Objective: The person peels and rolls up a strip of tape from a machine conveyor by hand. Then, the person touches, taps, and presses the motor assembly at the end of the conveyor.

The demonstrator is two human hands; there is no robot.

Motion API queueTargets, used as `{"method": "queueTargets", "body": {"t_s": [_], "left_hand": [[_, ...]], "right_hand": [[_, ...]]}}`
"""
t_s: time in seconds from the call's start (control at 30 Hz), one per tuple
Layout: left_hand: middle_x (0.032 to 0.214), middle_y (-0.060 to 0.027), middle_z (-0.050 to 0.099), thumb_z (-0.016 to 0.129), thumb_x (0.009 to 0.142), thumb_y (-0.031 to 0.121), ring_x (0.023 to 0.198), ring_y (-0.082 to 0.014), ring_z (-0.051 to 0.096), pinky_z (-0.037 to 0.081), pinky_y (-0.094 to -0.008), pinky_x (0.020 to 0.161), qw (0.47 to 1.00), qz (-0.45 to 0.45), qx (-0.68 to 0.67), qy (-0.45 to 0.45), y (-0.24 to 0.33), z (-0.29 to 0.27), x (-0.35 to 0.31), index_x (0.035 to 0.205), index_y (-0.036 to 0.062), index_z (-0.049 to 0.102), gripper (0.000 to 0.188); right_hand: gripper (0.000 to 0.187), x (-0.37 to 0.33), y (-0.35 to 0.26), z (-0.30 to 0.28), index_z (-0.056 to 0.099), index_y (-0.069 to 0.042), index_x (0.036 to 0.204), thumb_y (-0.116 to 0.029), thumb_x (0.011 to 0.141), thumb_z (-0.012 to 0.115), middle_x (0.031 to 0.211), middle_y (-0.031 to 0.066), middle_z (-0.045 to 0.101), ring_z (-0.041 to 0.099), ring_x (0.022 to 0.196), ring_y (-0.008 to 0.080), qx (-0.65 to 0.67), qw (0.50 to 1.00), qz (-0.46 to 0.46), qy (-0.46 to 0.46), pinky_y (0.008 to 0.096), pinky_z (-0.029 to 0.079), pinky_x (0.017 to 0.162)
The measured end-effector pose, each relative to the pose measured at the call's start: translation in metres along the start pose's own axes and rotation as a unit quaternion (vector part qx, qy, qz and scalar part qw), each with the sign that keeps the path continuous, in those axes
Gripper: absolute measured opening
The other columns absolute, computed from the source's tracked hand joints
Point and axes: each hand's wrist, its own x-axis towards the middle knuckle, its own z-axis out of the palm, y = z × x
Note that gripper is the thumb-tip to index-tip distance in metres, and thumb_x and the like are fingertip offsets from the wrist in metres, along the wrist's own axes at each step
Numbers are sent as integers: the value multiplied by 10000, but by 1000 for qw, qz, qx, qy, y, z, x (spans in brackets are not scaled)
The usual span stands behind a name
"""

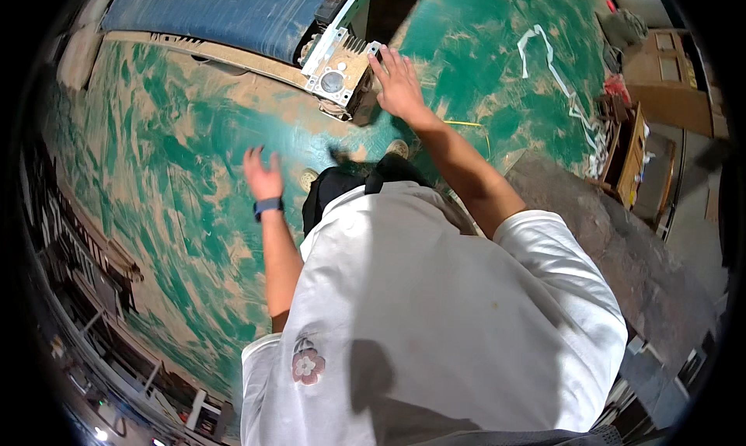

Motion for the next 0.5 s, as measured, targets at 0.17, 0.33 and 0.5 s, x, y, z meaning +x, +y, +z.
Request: {"method": "queueTargets", "body": {"t_s": [0.17, 0.33, 0.5], "left_hand": [[1400, -183, 395, 663, 760, 227, 1294, -359, 359, 279, -479, 1064, 971, 217, 58, -82, 161, 53, 13, 1308, 59, 454, 610], [1476, -139, 300, 661, 748, 259, 1369, -308, 266, 206, -508, 1097, 952, 210, 161, -152, 182, 90, 13, 1418, 54, 304, 786], [1509, -143, 224, 641, 766, 293, 1396, -306, 201, 188, -518, 1101, 958, 183, 174, -136, 185, 96, 14, 1438, 33, 235, 827]], "right_hand": [[778, -6, 19, -12, 310, -100, 1423, -129, 697, 590, 1490, 124, 252, 223, 1373, 322, 16, 996, -91, 4, 483, 164, 1123], [740, -4, 33, -9, 350, -60, 1392, -122, 696, 590, 1471, 128, 289, 244, 1367, 310, 24, 992, -121, 13, 468, 185, 1116], [700, -2, 41, -8, 387, -41, 1361, -112, 694, 587, 1458, 128, 315, 262, 1362, 297, 48, 991, -120, 29, 455, 199, 1112]]}}
